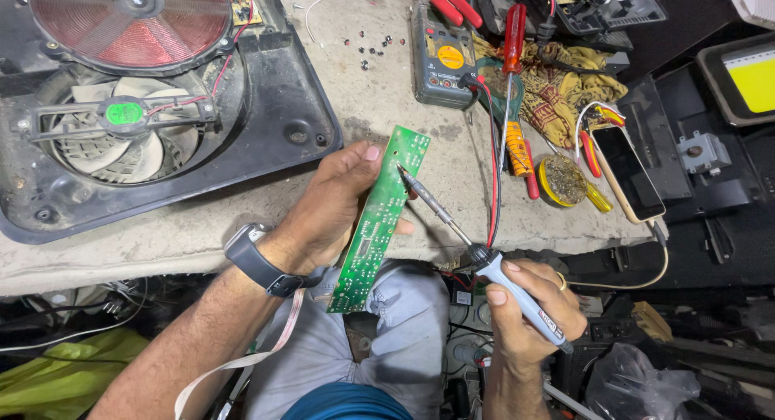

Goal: The person uses a screwdriver to remove screws from a fan housing, then removes the heating element. They pick up a circuit board and use a soldering iron to reflow solder joints on the board. The person then places the board back into the housing.

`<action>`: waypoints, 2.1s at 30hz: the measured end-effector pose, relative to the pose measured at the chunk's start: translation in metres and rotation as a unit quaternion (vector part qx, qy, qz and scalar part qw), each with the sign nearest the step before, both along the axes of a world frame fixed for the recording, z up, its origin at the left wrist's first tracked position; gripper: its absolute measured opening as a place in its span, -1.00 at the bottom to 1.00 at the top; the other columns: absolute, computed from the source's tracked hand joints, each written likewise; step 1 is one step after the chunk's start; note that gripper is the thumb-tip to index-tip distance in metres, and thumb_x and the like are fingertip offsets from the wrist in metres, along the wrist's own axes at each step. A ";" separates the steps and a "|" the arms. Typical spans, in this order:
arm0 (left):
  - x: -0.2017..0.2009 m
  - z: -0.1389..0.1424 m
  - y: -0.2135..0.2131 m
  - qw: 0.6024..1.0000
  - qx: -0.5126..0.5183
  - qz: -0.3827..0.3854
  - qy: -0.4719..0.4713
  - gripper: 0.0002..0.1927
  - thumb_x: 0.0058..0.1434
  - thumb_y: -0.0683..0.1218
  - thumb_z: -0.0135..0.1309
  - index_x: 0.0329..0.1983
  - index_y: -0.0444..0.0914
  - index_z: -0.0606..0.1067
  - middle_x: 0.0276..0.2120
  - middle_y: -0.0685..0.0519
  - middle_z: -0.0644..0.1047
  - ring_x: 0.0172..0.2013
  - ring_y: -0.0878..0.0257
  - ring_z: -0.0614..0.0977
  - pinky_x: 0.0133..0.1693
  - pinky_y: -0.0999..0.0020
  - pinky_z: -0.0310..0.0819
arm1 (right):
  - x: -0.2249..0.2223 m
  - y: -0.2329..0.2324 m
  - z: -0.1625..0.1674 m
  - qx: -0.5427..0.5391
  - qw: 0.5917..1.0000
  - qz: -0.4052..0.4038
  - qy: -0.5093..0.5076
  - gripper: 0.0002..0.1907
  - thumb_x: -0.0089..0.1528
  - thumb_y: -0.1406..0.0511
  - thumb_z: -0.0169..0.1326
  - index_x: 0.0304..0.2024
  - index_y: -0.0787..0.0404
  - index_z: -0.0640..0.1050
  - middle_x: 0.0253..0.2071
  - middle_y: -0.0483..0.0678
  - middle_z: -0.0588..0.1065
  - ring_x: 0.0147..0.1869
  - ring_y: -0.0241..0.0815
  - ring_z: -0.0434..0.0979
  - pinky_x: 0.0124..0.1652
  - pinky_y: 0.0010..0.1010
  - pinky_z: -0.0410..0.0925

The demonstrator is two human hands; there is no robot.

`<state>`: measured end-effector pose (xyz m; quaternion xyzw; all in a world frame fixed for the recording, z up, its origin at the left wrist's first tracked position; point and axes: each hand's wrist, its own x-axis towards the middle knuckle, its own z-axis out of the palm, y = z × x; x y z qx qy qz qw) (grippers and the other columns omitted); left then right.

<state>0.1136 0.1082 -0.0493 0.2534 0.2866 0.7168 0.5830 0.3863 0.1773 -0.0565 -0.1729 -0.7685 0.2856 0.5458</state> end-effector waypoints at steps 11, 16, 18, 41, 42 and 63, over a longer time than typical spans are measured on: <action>-0.001 0.006 -0.002 0.999 -0.030 0.004 -0.010 -0.58 0.45 0.06 -0.20 0.12 -0.35 0.40 -0.13 -0.11 0.57 -0.19 0.15 0.69 -0.22 0.03 0.73 | -0.003 -0.005 -0.005 -0.018 0.993 0.015 0.115 -0.68 0.26 0.32 0.31 -0.02 0.39 0.59 -0.28 0.18 0.59 -0.29 -0.11 0.66 -0.21 -0.44 0.54; 0.000 0.006 -0.002 0.999 -0.030 -0.004 -0.024 -0.55 0.44 0.10 -0.18 0.11 -0.35 0.40 -0.11 -0.10 0.55 -0.16 0.13 0.69 -0.21 0.00 0.74 | 0.003 -0.004 -0.007 -0.018 0.994 -0.002 0.105 -0.68 0.25 0.32 0.32 -0.03 0.39 0.58 -0.28 0.18 0.58 -0.30 -0.11 0.65 -0.24 -0.46 0.52; 0.001 0.005 -0.003 1.000 -0.018 -0.008 -0.020 -0.55 0.44 0.11 -0.16 0.09 -0.36 0.42 -0.13 -0.09 0.56 -0.17 0.14 0.68 -0.21 0.01 0.74 | 0.004 -0.003 -0.006 -0.007 0.996 -0.007 0.090 -0.70 0.26 0.33 0.31 -0.03 0.39 0.59 -0.29 0.17 0.59 -0.30 -0.14 0.64 -0.22 -0.48 0.49; 0.002 0.001 -0.003 0.998 0.052 -0.035 -0.023 -0.61 0.51 0.08 -0.16 -0.04 -0.37 0.43 -0.24 -0.13 0.58 -0.28 0.20 0.68 -0.21 0.08 0.74 | 0.006 -0.002 0.010 0.090 0.996 0.013 -0.001 -0.73 0.17 0.40 0.29 -0.09 0.36 0.58 -0.26 0.15 0.58 -0.28 -0.15 0.64 -0.23 -0.48 0.49; 0.002 0.001 -0.004 0.998 0.051 -0.036 -0.023 -0.60 0.51 0.07 -0.16 -0.03 -0.38 0.43 -0.24 -0.13 0.58 -0.27 0.19 0.68 -0.20 0.07 0.74 | 0.007 -0.002 0.009 0.087 0.996 0.012 0.012 -0.72 0.17 0.39 0.29 -0.10 0.36 0.58 -0.28 0.16 0.58 -0.29 -0.15 0.63 -0.24 -0.49 0.48; 0.000 0.001 -0.004 0.999 0.021 -0.027 -0.019 -0.61 0.49 0.06 -0.18 0.03 -0.39 0.40 -0.21 -0.16 0.58 -0.22 0.12 0.70 -0.18 -0.01 0.74 | 0.003 -0.002 0.012 0.074 0.997 0.029 0.004 -0.75 0.19 0.40 0.28 -0.10 0.37 0.56 -0.27 0.13 0.58 -0.29 -0.16 0.65 -0.23 -0.40 0.52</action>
